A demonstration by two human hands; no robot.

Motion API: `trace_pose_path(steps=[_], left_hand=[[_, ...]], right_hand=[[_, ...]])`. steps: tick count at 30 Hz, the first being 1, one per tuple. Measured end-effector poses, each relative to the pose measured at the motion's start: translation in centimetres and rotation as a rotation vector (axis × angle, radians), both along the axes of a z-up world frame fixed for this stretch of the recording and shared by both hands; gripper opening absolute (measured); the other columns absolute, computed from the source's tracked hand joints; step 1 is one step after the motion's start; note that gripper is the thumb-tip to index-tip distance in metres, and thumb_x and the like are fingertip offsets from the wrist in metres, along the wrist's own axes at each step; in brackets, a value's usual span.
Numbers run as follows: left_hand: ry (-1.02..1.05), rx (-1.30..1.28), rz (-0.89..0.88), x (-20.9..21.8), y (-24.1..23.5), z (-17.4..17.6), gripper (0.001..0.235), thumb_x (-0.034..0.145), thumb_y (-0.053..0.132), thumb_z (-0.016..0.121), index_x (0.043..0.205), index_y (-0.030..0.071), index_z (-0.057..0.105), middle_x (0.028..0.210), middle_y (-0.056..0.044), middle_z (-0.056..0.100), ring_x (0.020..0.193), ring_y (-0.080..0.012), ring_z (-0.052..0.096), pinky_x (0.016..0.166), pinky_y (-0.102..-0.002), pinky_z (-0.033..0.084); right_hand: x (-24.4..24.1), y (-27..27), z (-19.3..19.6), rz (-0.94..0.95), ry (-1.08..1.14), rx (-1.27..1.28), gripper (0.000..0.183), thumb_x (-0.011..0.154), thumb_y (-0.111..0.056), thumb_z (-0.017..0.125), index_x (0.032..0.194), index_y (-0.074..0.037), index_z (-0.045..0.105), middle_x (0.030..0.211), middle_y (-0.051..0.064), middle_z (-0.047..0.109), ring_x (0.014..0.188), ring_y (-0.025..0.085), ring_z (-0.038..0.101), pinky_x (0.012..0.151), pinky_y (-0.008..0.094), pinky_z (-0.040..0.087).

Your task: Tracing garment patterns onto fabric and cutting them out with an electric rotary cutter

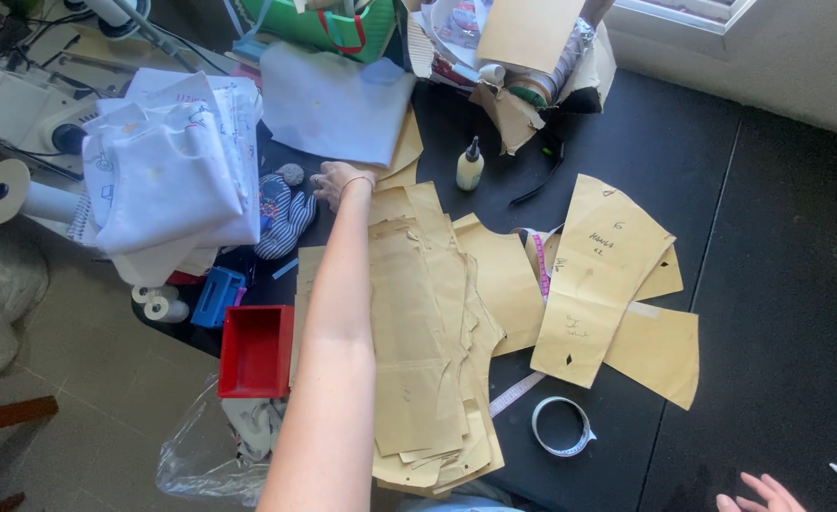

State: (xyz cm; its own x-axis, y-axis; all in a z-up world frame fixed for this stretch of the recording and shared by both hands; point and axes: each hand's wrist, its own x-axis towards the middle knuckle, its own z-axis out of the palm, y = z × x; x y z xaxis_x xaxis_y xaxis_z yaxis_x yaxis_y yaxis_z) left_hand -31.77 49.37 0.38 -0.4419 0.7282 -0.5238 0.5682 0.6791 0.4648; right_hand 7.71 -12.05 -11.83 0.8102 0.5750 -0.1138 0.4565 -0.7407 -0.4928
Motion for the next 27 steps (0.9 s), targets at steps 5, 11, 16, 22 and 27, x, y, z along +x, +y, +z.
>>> trace_pose_path(steps=[5,11,16,22,27], left_hand=[[0.052,0.059,0.111,0.4,2.4,-5.0,0.037,0.076,0.0,0.049,0.108,0.011,0.035,0.109,-0.011,0.055,0.097,-0.0304,0.057,0.078,-0.04,0.047],[-0.479,0.119,0.165,-0.9,4.2,-3.3,0.032,0.053,0.007,0.07,0.084,-0.001,0.061,0.076,-0.006,0.064,0.062,-0.0159,0.06,0.051,-0.024,0.048],[-0.991,-0.011,0.167,-3.6,1.6,1.8,0.006,0.066,0.006,0.051,0.07,0.011,0.052,0.05,0.004,0.051,0.04,-0.0017,0.047,0.031,-0.011,0.022],[-1.025,0.177,0.133,-4.1,-14.4,-0.8,0.031,0.066,0.007,0.054,0.097,0.011,0.054,0.087,-0.003,0.06,0.064,-0.0128,0.056,0.034,-0.023,0.04],[-1.041,0.181,0.075,-0.2,-23.3,-1.8,0.042,0.068,0.008,0.06,0.108,-0.001,0.05,0.102,-0.016,0.061,0.085,-0.0209,0.059,0.074,-0.03,0.049]], right_hand=[[-12.0,8.4,11.5,0.005,-0.047,0.09,0.041,0.072,0.001,0.065,0.11,0.013,0.059,0.125,0.028,0.05,0.084,0.034,0.057,0.071,0.036,0.047],[-12.4,8.7,12.3,-0.04,0.016,0.059,0.04,0.075,-0.001,0.064,0.113,0.007,0.058,0.126,0.025,0.045,0.085,0.033,0.056,0.077,0.038,0.043],[-13.9,9.6,13.7,-0.036,-0.043,0.106,0.037,0.077,0.0,0.064,0.113,0.007,0.058,0.124,0.023,0.048,0.082,0.028,0.055,0.069,0.035,0.044],[-11.3,8.7,11.4,-0.048,0.163,0.106,0.043,0.069,-0.007,0.065,0.112,-0.005,0.058,0.127,0.012,0.046,0.086,0.021,0.057,0.065,0.032,0.046],[-11.7,12.4,16.0,0.141,0.242,0.03,0.042,0.071,-0.009,0.061,0.112,-0.005,0.055,0.125,0.012,0.044,0.088,0.019,0.058,0.068,0.029,0.05]])
